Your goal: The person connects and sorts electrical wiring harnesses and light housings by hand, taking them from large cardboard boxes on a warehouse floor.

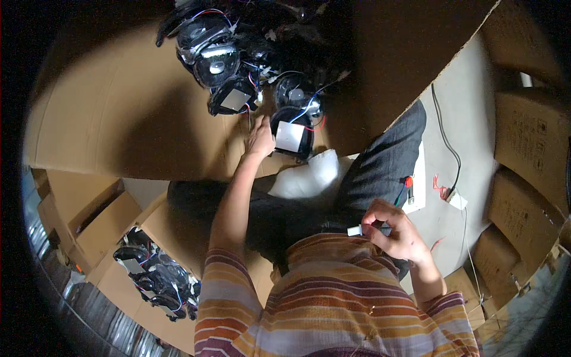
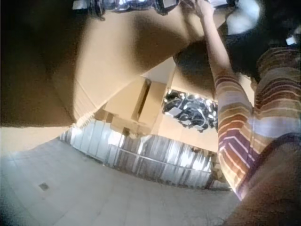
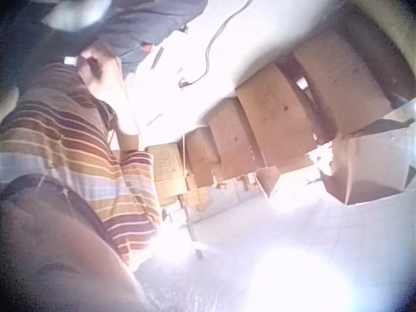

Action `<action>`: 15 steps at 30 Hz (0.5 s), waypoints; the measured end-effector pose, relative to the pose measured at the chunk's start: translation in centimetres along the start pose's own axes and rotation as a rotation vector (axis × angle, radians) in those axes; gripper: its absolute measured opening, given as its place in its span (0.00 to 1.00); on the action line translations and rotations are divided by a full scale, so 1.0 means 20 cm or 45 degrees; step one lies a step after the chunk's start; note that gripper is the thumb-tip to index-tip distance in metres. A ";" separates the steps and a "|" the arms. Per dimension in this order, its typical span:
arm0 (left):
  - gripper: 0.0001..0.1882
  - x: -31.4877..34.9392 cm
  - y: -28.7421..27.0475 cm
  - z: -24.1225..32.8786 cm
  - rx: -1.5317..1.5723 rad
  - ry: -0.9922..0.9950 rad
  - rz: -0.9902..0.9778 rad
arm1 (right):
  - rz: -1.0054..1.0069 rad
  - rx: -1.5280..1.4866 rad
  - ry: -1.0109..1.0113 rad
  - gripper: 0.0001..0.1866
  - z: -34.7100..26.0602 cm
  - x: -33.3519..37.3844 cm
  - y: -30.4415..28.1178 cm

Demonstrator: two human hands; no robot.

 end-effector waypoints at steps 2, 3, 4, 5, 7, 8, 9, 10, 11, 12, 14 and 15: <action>0.27 -0.06 0.01 0.10 -0.028 0.069 -0.095 | 0.014 0.002 -0.011 0.03 0.02 0.00 0.00; 0.29 -0.09 0.01 0.17 0.063 0.175 -0.132 | 0.017 0.003 -0.030 0.03 0.02 -0.01 0.00; 0.30 -0.10 0.00 0.23 0.149 0.269 -0.165 | 0.014 -0.002 -0.029 0.03 0.01 -0.02 0.00; 0.32 -0.11 0.02 0.23 0.272 0.229 -0.252 | -0.014 -0.007 -0.019 0.03 0.00 -0.03 0.00; 0.34 -0.12 -0.01 0.37 0.054 0.432 -0.110 | -0.031 -0.012 0.007 0.03 0.01 -0.04 -0.01; 0.36 -0.08 -0.06 0.50 -0.249 0.567 -0.004 | -0.031 -0.015 0.006 0.03 0.01 -0.05 -0.01; 0.40 -0.07 -0.05 0.54 -0.188 0.626 0.067 | -0.031 -0.018 0.005 0.03 0.01 -0.05 -0.02; 0.41 -0.06 -0.01 0.54 -0.179 0.626 -0.007 | -0.028 -0.020 0.011 0.03 0.01 -0.05 -0.02; 0.42 -0.06 -0.01 0.55 -0.181 0.581 0.042 | -0.034 -0.018 0.006 0.03 0.02 -0.06 -0.02; 0.42 -0.07 -0.01 0.57 -0.182 0.537 0.091 | -0.039 -0.015 0.001 0.03 0.02 -0.06 -0.02; 0.40 -0.07 0.03 0.63 -0.285 0.573 0.184 | -0.037 -0.011 -0.008 0.03 0.01 -0.07 -0.02; 0.34 -0.09 0.07 0.66 -0.356 0.579 0.168 | -0.036 -0.005 -0.020 0.03 0.00 -0.08 -0.01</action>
Point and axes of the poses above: each hand's wrist, its own x-axis away from the middle knuckle, its own y-axis out of the palm, z = x × y, the point moved 9 cm from there along -x, towards the middle knuckle, and after that the axes turned 7 degrees about x, right-handed, at the moved point
